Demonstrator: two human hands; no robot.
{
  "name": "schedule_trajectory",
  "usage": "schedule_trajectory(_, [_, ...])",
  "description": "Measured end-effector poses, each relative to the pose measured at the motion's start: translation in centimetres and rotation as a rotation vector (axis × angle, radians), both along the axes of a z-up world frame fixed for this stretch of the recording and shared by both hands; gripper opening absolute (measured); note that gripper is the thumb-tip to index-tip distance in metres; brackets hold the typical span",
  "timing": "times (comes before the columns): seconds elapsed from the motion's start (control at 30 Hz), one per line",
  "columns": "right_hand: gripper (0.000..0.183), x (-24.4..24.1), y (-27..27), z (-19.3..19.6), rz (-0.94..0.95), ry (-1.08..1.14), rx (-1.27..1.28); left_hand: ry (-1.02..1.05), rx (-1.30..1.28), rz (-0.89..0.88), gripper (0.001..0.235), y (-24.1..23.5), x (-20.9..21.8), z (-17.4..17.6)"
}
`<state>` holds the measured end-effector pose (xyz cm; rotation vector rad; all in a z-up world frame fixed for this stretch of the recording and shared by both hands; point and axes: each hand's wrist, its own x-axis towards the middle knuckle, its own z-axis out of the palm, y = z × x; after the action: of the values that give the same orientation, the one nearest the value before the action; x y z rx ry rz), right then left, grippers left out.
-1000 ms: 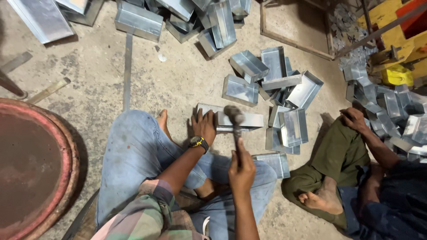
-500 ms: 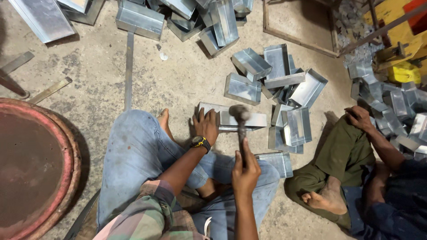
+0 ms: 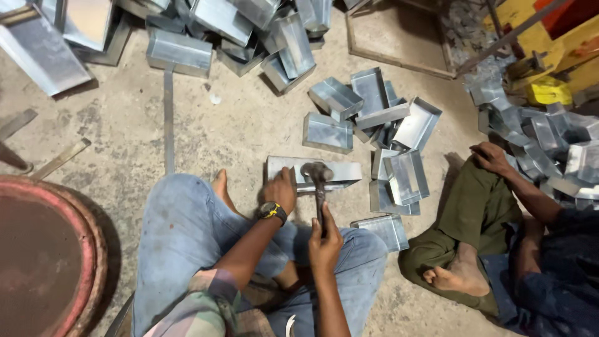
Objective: The person uses a hammer to flatten and shape the edges of small metal trays, handling each tray one at a time and striking the folded metal seams.
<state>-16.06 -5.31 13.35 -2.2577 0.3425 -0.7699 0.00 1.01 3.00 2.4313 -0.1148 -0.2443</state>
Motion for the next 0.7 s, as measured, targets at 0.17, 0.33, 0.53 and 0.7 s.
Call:
schedule_trajectory(0.17, [0.048, -0.7, -0.5, -2.2, -0.205, 0.116, 0.33, 0.22, -0.368, 0.246, 0.046, -0.8, -0.8, -6.3])
schedule_trajectory(0.33, [0.048, 0.2, -2.4, -4.0, -0.11, 0.142, 0.267, 0.751, -0.773, 0.276, 0.068, -1.1, 0.0, -10.0])
schedule_trajectory(0.53, [0.051, 0.8, -2.4, -4.4, -0.123, 0.298, 0.179, 1.025, -0.877, 0.326, 0.086, 0.1, -0.7, -7.8])
schedule_trajectory(0.7, [0.052, 0.4, -1.4, -3.1, -0.162, 0.388, 0.245, 1.012, -0.813, 0.328, 0.095, 1.7, -1.2, -6.9])
